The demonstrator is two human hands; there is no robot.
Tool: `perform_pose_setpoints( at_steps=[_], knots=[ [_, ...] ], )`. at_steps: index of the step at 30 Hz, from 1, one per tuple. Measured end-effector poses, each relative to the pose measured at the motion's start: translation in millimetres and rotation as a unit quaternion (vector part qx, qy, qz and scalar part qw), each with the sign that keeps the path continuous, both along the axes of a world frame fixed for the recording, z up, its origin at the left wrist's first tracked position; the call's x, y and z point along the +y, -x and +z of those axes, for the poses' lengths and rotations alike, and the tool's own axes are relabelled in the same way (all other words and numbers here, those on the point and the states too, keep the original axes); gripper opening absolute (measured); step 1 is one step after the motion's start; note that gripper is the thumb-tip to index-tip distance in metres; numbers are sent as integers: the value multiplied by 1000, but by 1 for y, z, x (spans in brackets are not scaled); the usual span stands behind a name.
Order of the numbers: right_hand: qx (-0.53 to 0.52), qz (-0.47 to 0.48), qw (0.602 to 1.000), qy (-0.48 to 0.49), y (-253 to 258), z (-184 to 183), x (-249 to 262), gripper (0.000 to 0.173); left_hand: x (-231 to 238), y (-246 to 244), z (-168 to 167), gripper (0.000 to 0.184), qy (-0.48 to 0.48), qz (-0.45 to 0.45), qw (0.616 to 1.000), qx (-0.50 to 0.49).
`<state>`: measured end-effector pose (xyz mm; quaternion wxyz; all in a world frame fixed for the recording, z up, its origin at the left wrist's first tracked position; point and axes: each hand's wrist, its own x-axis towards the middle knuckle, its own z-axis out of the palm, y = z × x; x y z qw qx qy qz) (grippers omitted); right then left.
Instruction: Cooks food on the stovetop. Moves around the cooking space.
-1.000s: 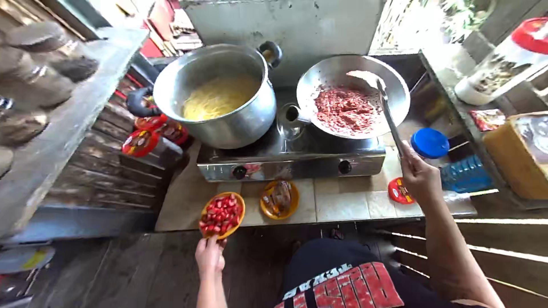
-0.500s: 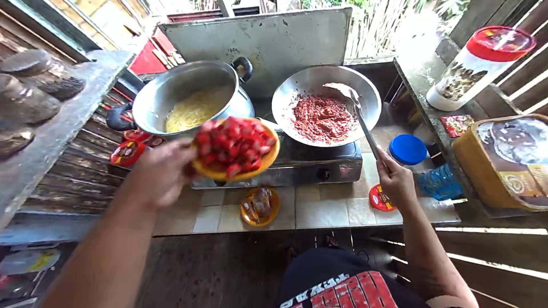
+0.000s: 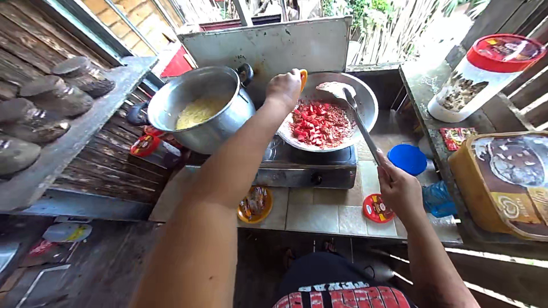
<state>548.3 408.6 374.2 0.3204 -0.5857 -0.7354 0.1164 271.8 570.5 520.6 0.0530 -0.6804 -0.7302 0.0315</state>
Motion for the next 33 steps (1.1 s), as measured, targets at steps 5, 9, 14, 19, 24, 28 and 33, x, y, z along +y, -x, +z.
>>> perform_pose_setpoints(
  at_steps=[5, 9, 14, 19, 24, 28, 33],
  knots=[
    [-5, 17, 1000, -12, 2, 7, 13, 43, 4, -12, 1, 38, 8, -8, 998, -57],
    [-10, 31, 999, -25, 10, 2, 25, 44, 12, -1, -5, 37, -7, -7, 989, -148],
    [-3, 46, 999, -10, -2, 4, 22, 42, 18, 21, -13, 39, -25, -13, 979, -201],
    [15, 41, 998, -41, -1, 11, 27, 42, 24, 27, -16, 37, -18, -42, 974, -223],
    [-61, 54, 996, 33, -7, 18, 20, 46, 28, 24, -12, 37, -28, -42, 970, -238],
    [-86, 35, 995, -22, -14, 17, 14, 43, 30, 22, -12, 38, -23, -29, 977, -212],
    [-135, 45, 990, -16, -8, 19, 17, 46, 36, 12, -9, 37, -38, -50, 976, -209]
  ],
)
